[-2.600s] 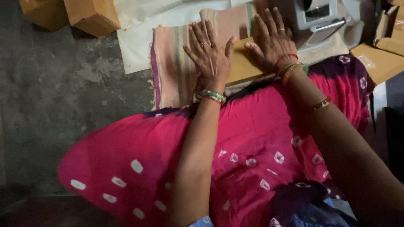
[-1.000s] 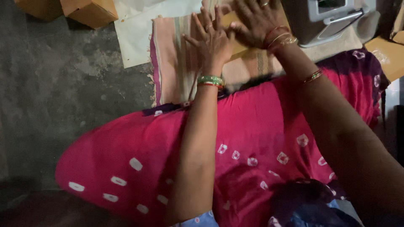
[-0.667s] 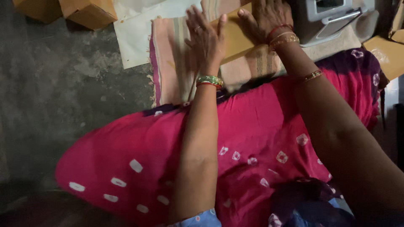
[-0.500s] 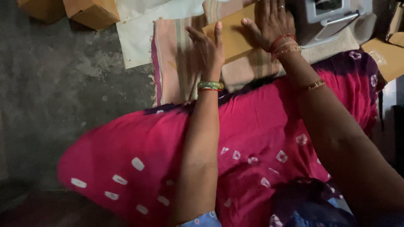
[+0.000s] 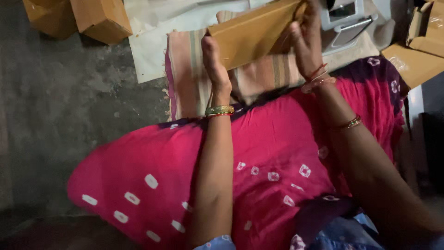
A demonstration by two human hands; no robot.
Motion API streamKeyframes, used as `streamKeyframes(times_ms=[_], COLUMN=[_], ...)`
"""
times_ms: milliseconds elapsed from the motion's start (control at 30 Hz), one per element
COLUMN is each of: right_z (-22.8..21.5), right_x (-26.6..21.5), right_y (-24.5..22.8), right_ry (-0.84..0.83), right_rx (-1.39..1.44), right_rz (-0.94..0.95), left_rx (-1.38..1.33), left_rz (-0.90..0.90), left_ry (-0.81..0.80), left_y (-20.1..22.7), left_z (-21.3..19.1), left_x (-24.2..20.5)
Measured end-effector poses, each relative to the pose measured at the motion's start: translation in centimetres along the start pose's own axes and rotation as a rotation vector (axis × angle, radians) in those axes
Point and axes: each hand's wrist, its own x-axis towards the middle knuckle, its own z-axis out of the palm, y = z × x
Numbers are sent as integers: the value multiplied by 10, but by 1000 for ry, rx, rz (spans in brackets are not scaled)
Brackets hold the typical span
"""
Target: The person sits on the floor and uses a tape dispenser to seal a small cardboard box. They apply tape to the top and bottom seams, press the tape down with their fingers, and rotate the box to seal all sides.
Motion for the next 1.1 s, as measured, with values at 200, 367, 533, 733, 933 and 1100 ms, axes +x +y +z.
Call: streamKeyframes(times_ms=[200, 367, 533, 733, 933, 1100], right_z=[-13, -11, -11, -1, 25, 33], right_x=[-10, -17, -12, -18, 18, 44], right_y=[-13, -23, -46, -58, -29, -19], right_ry=[287, 148, -17, -260, -575, -594], right_rx=[202, 263, 146, -480, -1099, -1050], right_rz=[308, -2, 45, 139, 172, 116], left_rx=[167, -72, 403, 1115, 1892, 1928], left_rz=[295, 218, 140, 211, 162, 139], left_ry=[-143, -248, -214, -18, -170, -283], left_y=[8, 34, 37, 11, 20, 33], left_z=[-4, -3, 1, 1, 29, 50], left_x=[-14, -19, -23, -22, -15, -3])
